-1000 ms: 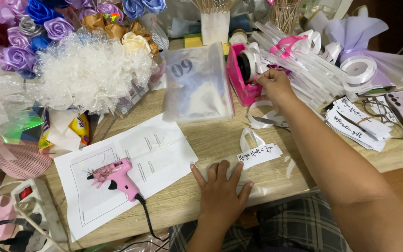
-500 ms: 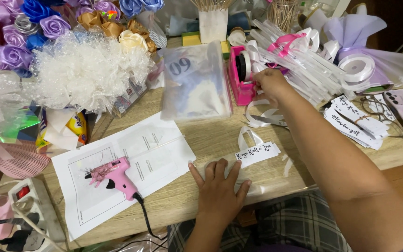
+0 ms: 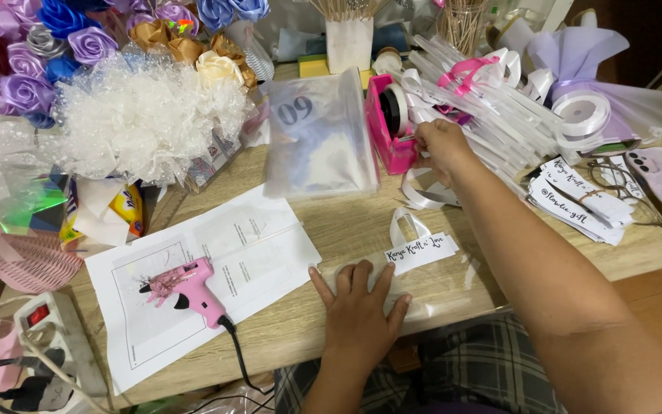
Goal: The person assembles a small clear plastic bag by folding and pressing its edges, then places a printed paper label on the front and secures it with tape. The person smooths the label and tape to ensure adhesion.
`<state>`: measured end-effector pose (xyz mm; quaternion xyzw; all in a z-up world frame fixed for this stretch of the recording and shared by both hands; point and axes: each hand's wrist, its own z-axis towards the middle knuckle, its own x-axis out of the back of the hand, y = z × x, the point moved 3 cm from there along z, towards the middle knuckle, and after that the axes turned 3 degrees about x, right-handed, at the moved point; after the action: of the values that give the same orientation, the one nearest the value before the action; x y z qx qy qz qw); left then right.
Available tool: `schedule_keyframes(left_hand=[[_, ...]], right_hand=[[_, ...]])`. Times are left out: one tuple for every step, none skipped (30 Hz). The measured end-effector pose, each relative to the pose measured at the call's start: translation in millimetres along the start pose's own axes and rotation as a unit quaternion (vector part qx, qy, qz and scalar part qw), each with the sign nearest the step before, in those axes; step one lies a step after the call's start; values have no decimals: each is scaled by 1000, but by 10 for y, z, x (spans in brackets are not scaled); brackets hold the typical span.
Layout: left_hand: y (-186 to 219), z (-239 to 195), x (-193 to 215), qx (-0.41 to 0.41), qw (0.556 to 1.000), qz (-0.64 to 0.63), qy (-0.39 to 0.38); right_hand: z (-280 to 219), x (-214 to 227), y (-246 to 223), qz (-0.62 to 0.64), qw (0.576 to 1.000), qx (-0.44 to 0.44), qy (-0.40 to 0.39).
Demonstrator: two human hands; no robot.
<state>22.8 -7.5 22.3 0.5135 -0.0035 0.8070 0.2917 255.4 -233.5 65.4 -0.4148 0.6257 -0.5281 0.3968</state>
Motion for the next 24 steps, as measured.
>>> schedule_keyframes(left_hand=[[-1,3,5,4,1000,-4,-20],[2,5,7,7,999,-8,-39],[7,3,9,6,999,-8,-37],[12,4,23,2,1000,-7,-18],[16,5,35,-3,1000,-6,0],[9,13,35,-2,1000,-6,0],[-2,21,18,4,1000,-6,-21],[-4,9,-1,10,999,-7,-44],[-7,-5,-15,11,999,-8,-47],[-9,-3,-25,10,999,-6,-37],[-11,-1,-30,9,1000,-5,-26],[-12,-2,-35,9,1000,-5,-25],[-11,-5,-34,5,1000,-6,-17],[-13,-11,-30,1,1000,-7,-9],[-14,3,-22,2,1000,-6,-7],[-8,0,-15,0,1000,1,-9],[-3,-2,-11,-1,1000,8,-11],[-7,-4,-17,0,1000,7,-12],[-8,-5,-16,-2,1000,5,-2],[-7,-3,-17,-4,1000,3,8],[-8,-13,-24,-4,1000,2,7],[-13,-12,-36,-3,1000,4,1],[-17,-11,-46,-1,1000,6,-5],[-18,-8,-51,-1,1000,7,-5]], right_hand=[[-51,-3,-5,-13,1000,-8,8],[-103,1,-11,-26,999,-16,16],[-120,-4,17,-26,999,-14,17],[-133,-11,43,-19,1000,-14,18],[-144,-19,71,-13,1000,-14,19],[-173,-24,46,-14,1000,-14,18],[-199,-35,26,-10,1000,-15,6],[-238,-33,27,-6,1000,-18,-5],[-202,-39,70,-7,1000,-21,-4],[-156,-41,98,31,999,-29,-2],[-113,-44,124,70,997,-37,1],[-140,-62,118,70,997,-36,1],[-169,-80,110,84,996,-32,2],[-200,-106,105,99,995,-29,3],[-193,-112,91,99,995,-28,1],[-198,-109,99,90,995,-34,7],[-201,-105,109,80,996,-39,13],[-231,-112,81,80,996,-40,13],[-260,-116,58,71,996,-49,15],[-288,-114,32,63,996,-58,17],[-235,-98,103,63,996,-59,18],[-173,-85,153,81,996,-45,17],[-112,-72,201,100,994,-30,16],[-149,-87,164,100,994,-30,16]])
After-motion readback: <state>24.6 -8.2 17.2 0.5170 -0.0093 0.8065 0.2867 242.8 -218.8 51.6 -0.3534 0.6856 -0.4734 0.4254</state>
